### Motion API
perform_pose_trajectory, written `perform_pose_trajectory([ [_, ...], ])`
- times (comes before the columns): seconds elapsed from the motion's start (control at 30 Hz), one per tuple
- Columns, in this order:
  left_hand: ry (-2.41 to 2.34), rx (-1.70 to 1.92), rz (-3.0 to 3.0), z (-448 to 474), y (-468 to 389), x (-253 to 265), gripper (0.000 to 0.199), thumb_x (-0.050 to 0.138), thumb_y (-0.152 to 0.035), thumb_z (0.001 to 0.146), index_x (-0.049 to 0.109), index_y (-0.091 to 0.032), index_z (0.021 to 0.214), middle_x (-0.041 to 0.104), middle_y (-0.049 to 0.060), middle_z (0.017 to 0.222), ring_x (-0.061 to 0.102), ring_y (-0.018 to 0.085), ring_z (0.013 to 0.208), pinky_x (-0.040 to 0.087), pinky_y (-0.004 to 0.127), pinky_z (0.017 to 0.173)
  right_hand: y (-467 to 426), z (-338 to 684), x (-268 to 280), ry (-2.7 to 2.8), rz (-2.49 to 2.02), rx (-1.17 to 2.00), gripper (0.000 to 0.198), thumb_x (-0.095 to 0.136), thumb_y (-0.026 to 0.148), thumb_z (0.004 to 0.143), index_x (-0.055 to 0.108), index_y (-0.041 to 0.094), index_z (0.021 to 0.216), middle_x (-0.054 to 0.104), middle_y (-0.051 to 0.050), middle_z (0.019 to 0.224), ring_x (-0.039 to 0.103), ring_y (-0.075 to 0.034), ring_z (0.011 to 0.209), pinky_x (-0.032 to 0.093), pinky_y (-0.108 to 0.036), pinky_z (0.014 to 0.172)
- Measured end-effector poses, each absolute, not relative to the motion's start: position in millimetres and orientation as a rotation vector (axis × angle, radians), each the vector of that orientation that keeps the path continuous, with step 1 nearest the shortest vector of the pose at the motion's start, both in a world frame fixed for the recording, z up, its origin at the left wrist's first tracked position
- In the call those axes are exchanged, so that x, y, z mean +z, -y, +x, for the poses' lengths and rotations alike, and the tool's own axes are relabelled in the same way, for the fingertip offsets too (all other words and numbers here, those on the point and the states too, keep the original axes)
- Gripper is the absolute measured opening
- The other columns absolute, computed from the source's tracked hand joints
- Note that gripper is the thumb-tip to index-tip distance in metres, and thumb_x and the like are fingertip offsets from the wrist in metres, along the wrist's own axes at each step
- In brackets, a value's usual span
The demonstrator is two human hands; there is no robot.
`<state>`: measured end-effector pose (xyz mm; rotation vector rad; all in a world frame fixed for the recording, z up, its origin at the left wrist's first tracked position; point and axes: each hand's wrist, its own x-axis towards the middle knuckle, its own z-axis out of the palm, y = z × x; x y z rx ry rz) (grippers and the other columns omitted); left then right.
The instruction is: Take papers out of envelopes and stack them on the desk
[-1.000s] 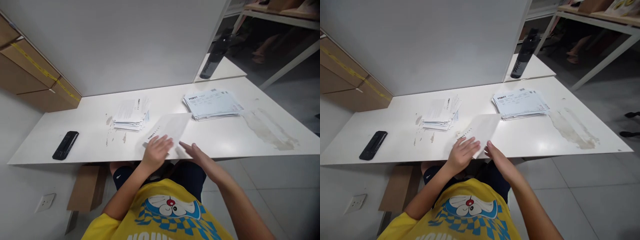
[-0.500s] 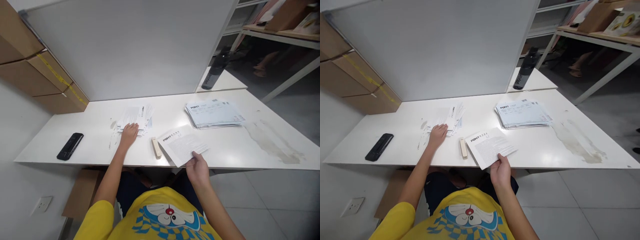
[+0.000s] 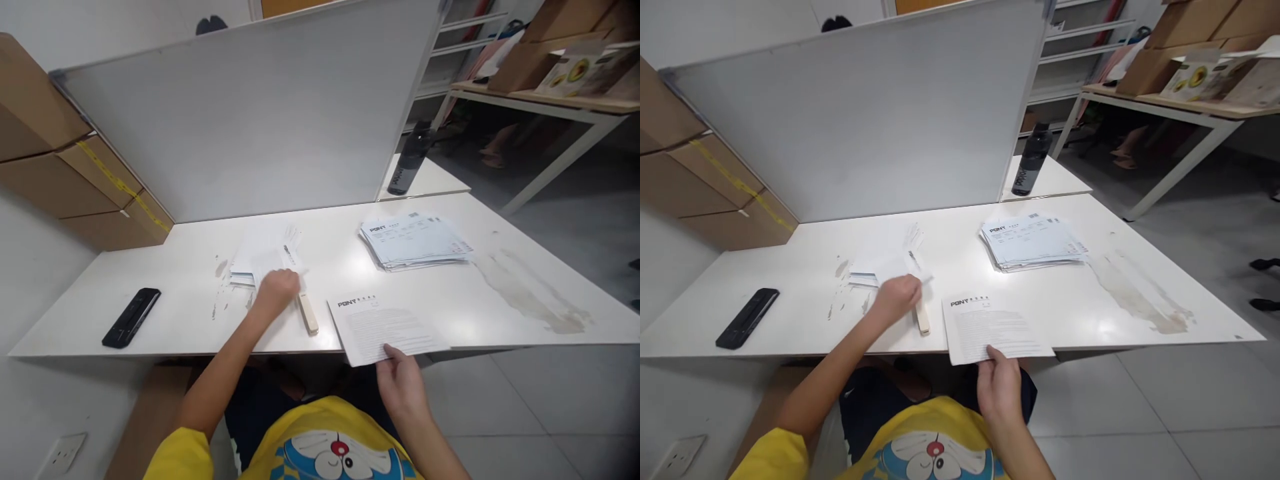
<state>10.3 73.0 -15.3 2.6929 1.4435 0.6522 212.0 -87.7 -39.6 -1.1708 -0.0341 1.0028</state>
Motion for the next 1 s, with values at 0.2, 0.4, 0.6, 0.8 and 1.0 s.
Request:
perform_pose_trajectory([
  [0.2, -0.943, 0.549, 1.981, 110, -5, -4, 0.029, 0.048, -0.04, 0.095, 0.07, -0.021, 0.097, 0.072, 0.003, 0.081, 0.067, 0.017, 0.076, 0.051, 0.029, 0.073, 93, 183, -16, 0.117, -1.03, 1.158, 0.055, 0.064, 0.021, 0.063, 0.062, 0.029, 0.117, 0.07, 0.0, 0.115, 0.065, -0.02, 0.108, 0.056, -0.033, 0.093],
  [0.4, -0.762, 0.582, 1.53, 139, 19, 7, 0.03, 0.048, -0.022, 0.094, 0.068, -0.018, 0.116, 0.072, 0.01, 0.117, 0.067, 0.02, 0.112, 0.052, 0.034, 0.096, 101, 194, -21, 0.144, -0.952, 1.143, 0.054, 0.061, 0.02, 0.07, 0.061, 0.032, 0.122, 0.067, 0.003, 0.12, 0.061, -0.016, 0.115, 0.053, -0.029, 0.095],
  [0.6, -0.616, 0.684, 1.777, 128, 29, 8, 0.033, 0.043, -0.021, 0.096, 0.066, -0.022, 0.121, 0.065, 0.009, 0.13, 0.058, 0.02, 0.125, 0.045, 0.039, 0.11, 114, 209, -23, 0.194, -0.913, 1.165, 0.046, 0.069, 0.028, 0.077, 0.061, 0.035, 0.122, 0.065, 0.004, 0.124, 0.058, -0.015, 0.121, 0.047, -0.031, 0.105],
  [0.8, -0.505, 0.918, 1.91, 111, 37, 12, 0.037, 0.032, -0.03, 0.103, 0.068, -0.023, 0.11, 0.071, 0.009, 0.118, 0.059, 0.022, 0.127, 0.046, 0.042, 0.11, 118, 229, -38, 0.187, -1.027, 1.083, 0.051, 0.071, 0.029, 0.079, 0.06, 0.031, 0.129, 0.065, 0.0, 0.128, 0.059, -0.019, 0.122, 0.041, -0.039, 0.112],
  [1.0, -1.199, 1.282, 1.55, 65, 54, 1, 0.058, 0.043, -0.051, 0.099, 0.028, -0.03, 0.151, 0.044, 0.012, 0.151, 0.034, 0.028, 0.146, 0.038, 0.051, 0.115, 127, 251, -14, 0.288, -1.033, 1.161, 0.055, 0.074, 0.029, 0.077, 0.061, 0.029, 0.13, 0.067, -0.005, 0.127, 0.061, -0.023, 0.121, 0.042, -0.044, 0.112],
])
